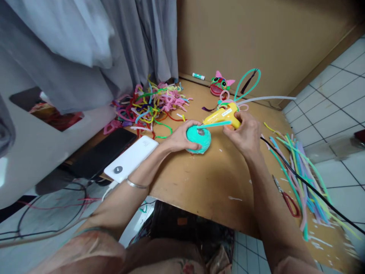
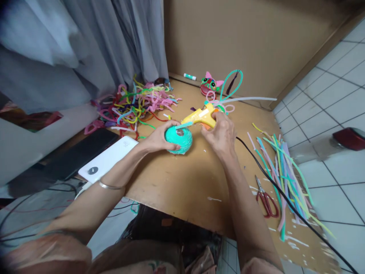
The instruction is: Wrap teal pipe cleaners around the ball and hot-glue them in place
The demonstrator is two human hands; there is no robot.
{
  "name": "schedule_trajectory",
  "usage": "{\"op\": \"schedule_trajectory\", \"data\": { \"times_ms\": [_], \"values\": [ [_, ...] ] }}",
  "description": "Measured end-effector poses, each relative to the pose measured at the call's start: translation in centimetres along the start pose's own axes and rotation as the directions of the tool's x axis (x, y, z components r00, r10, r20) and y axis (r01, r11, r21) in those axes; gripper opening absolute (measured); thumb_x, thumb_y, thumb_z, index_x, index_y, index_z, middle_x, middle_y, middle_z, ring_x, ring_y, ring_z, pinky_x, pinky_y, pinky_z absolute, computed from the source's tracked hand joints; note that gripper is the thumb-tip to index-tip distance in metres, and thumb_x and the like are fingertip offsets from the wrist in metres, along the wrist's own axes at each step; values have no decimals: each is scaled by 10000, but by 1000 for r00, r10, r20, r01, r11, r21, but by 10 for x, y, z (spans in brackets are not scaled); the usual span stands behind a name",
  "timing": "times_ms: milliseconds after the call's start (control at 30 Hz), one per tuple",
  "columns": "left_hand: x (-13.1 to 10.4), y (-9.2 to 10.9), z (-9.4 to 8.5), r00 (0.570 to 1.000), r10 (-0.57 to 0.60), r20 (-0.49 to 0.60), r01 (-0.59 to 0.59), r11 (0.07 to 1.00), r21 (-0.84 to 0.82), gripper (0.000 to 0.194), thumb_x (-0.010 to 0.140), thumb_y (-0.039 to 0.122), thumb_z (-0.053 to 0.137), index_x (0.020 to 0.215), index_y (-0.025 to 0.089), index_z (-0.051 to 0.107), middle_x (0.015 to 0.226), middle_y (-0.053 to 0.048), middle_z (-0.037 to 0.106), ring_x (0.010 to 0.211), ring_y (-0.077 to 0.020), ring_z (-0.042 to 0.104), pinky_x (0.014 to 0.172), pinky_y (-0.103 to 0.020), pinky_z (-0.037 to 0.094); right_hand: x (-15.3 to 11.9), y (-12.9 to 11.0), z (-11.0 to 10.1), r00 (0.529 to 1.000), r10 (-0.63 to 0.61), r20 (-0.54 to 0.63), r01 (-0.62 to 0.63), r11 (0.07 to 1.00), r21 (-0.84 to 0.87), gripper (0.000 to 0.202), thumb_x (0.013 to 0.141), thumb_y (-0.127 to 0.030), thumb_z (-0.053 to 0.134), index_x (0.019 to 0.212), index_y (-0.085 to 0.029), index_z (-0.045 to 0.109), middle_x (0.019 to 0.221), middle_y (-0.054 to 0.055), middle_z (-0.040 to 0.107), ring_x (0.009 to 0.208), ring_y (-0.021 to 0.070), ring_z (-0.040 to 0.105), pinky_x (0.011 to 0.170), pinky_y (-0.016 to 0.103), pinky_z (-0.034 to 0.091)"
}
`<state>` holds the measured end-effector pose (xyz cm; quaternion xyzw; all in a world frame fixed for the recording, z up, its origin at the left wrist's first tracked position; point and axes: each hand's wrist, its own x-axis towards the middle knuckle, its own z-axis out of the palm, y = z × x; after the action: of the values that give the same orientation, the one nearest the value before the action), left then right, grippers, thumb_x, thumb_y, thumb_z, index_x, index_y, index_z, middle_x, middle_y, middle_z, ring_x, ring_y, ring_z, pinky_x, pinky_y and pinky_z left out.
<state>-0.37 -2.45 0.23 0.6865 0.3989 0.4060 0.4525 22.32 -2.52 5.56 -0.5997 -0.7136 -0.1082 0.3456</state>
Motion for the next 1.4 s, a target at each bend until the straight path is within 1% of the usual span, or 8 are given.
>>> {"op": "schedule_trajectory", "data": {
  "times_ms": [267,467,667,800,933,1100,1233,1400],
  "values": [
    [2,-4,-4,1000,13,28,-13,1000,-7,749,470,323,835,1160,184,581,1222,-68,623,1119,-262,587,1004,-389,477,0,2,-2,999,-46,28,46,999,21,291,732,-445,629,908,-214,612,875,63,681,768,230,615,697,381,494],
    [2,-3,-5,1000,-7,29,7,1000,-9,761,473,338,844,1167,178,575,1187,-77,634,1087,-259,601,957,-374,495,0,0,-7,999,-24,40,23,1000,19,276,712,-424,642,893,-217,616,873,65,684,756,227,609,677,366,475],
    [2,-1,-6,999,11,37,-11,1000,0,754,477,348,851,1163,184,583,1168,-70,645,1056,-244,614,936,-367,505,0,-2,-11,998,-22,65,22,1000,-5,266,694,-400,633,888,-218,625,851,60,689,750,238,615,663,354,459],
    [2,-1,-6,1000,-9,30,9,1000,-2,773,468,347,845,1170,164,581,1219,-91,625,1105,-261,603,977,-383,491,-1,-4,-11,997,-20,70,20,1000,-4,265,694,-358,634,914,-211,628,899,77,699,795,253,632,694,365,465],
    [2,-1,-5,999,-32,24,32,999,-6,796,456,339,842,1183,151,577,1240,-105,611,1139,-279,590,1013,-407,471,-2,-3,-9,999,-11,50,11,1000,9,275,705,-358,626,935,-207,630,913,84,696,801,254,631,711,382,478],
    [3,-3,-6,999,5,32,-5,1000,-2,778,471,326,851,1189,170,595,1223,-85,629,1126,-273,599,1024,-408,469,-1,3,-3,1000,-19,-6,19,1000,24,285,718,-380,622,952,-218,618,914,75,684,808,253,623,722,402,496],
    [4,-6,-6,999,24,31,-24,1000,14,775,478,306,851,1202,185,600,1221,-72,638,1118,-269,604,1025,-417,476,-1,3,-3,1000,-25,12,24,999,37,277,704,-371,634,934,-217,617,890,62,677,775,243,622,713,402,503],
    [3,-6,-5,999,13,30,-14,1000,19,784,474,326,853,1199,176,594,1231,-89,630,1129,-275,602,1022,-423,478,0,1,-9,999,-21,49,18,998,61,255,669,-302,637,903,-203,640,858,51,681,763,230,623,729,398,502]
  ]
}}
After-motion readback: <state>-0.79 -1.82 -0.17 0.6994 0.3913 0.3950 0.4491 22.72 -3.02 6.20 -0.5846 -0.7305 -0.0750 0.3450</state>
